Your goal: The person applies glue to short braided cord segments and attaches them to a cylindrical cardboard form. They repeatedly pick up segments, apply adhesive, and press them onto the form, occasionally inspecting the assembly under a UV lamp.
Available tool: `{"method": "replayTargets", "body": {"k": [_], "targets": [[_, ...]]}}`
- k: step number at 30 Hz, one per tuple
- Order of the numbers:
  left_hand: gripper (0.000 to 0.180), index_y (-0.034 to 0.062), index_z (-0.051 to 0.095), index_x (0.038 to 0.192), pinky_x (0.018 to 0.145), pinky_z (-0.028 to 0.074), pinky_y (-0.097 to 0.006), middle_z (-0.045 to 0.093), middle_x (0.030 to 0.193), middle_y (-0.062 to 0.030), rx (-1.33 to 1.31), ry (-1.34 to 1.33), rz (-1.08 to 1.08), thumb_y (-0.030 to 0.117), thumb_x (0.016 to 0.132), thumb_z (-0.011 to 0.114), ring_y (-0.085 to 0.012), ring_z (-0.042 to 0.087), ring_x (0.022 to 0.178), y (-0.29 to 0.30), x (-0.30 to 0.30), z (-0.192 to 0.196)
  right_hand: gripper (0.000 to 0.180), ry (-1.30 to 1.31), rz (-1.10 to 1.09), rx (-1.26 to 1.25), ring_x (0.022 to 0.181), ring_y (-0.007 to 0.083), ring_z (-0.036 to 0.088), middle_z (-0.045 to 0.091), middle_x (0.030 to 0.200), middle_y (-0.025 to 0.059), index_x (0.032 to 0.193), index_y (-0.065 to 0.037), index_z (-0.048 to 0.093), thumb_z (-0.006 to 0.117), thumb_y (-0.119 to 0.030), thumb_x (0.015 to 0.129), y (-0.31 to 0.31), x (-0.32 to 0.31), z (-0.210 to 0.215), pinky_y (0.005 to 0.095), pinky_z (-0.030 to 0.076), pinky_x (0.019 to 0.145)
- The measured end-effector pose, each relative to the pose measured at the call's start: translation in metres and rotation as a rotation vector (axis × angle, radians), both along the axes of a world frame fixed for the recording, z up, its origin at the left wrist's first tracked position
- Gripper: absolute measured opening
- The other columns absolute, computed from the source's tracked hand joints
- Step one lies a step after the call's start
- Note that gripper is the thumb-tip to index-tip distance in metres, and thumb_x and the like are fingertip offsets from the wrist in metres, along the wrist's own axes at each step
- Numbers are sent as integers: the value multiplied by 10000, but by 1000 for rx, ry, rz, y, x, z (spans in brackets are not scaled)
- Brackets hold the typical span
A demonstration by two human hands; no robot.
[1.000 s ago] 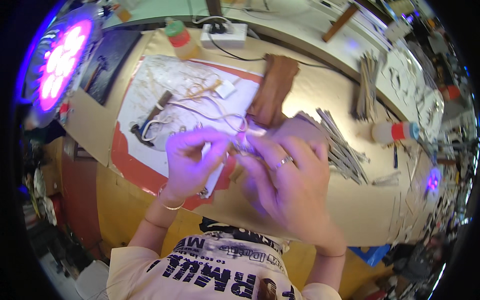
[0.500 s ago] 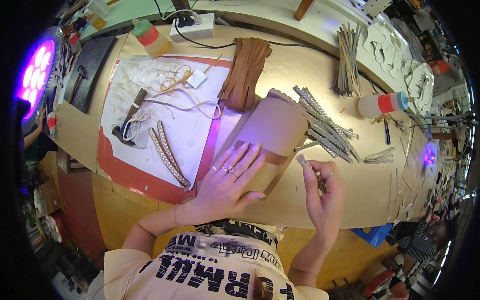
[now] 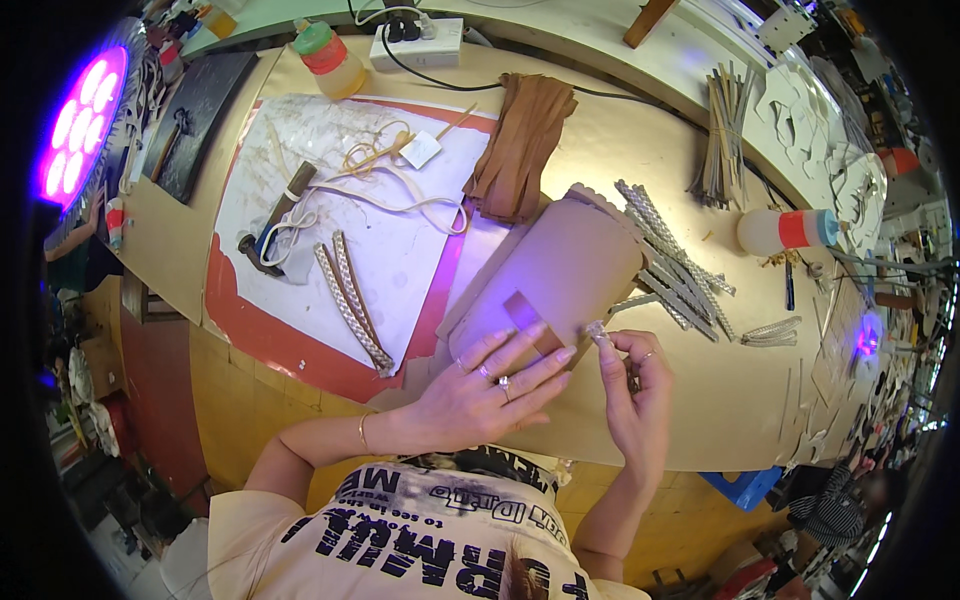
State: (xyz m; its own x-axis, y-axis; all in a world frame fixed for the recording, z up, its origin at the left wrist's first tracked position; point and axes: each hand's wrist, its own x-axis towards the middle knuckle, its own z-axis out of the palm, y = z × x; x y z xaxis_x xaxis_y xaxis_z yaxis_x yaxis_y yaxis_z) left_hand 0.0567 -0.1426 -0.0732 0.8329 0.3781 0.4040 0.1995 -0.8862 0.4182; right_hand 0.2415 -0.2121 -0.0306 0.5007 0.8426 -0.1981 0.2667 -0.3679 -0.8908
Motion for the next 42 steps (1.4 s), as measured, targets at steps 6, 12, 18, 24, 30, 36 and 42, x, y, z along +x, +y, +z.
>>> {"method": "replayTargets", "body": {"k": [6,12,18,24,30,36,42], "targets": [[477,63,587,1213,1095,301,-443,486,1396,-98,-16,-97,68,363,845,624,-260,416,1325,5,-2,5,170,68,-35,86,661,43,450,564,864,10,1057,27,642,590,-86,942,5,-6,15,193,370,569],[590,54,531,1283,1083,334,-459,469,1408,-106,-146,6,6,392,822,675,-280,435,1308,17,-10,3,247,104,-97,19,702,39,470,589,874,-2,1131,50,621,593,-105,940,6,-8,9,172,388,609],[558,79,562,1271,1091,315,-462,486,1397,-115,-208,-12,52,409,832,663,-282,453,1295,20,-10,7,302,120,-128,-50,655,38,457,548,870,-28,1206,40,585,587,-120,950,-17,20,-4,191,377,584],[505,86,596,1241,1085,287,-451,506,1381,-125,-117,58,103,406,853,637,-284,460,1293,21,-10,14,393,1028,-83,179,521,83,423,494,762,-12,1215,81,561,433,-230,1012,-35,32,-1,246,376,492],[446,40,588,1235,1011,391,-424,534,1323,-170,-254,-127,54,204,834,694,-305,532,1192,10,5,38,395,988,-44,172,541,103,484,523,697,2,1176,71,585,428,-253,1014,-41,31,-1,253,417,529],[319,-16,606,1187,861,490,-317,560,1242,-167,-1337,-379,28,148,915,628,-212,592,1010,-42,65,40,344,676,162,105,626,109,538,573,702,16,976,13,646,460,-274,1011,-80,30,1,259,451,622],[223,-23,663,1103,711,524,-243,633,1076,-104,-1534,-241,-30,110,966,548,-111,613,842,-70,109,-13,276,-59,432,-154,790,218,599,610,840,121,898,4,598,507,-241,986,-118,74,1,338,468,737]]}}
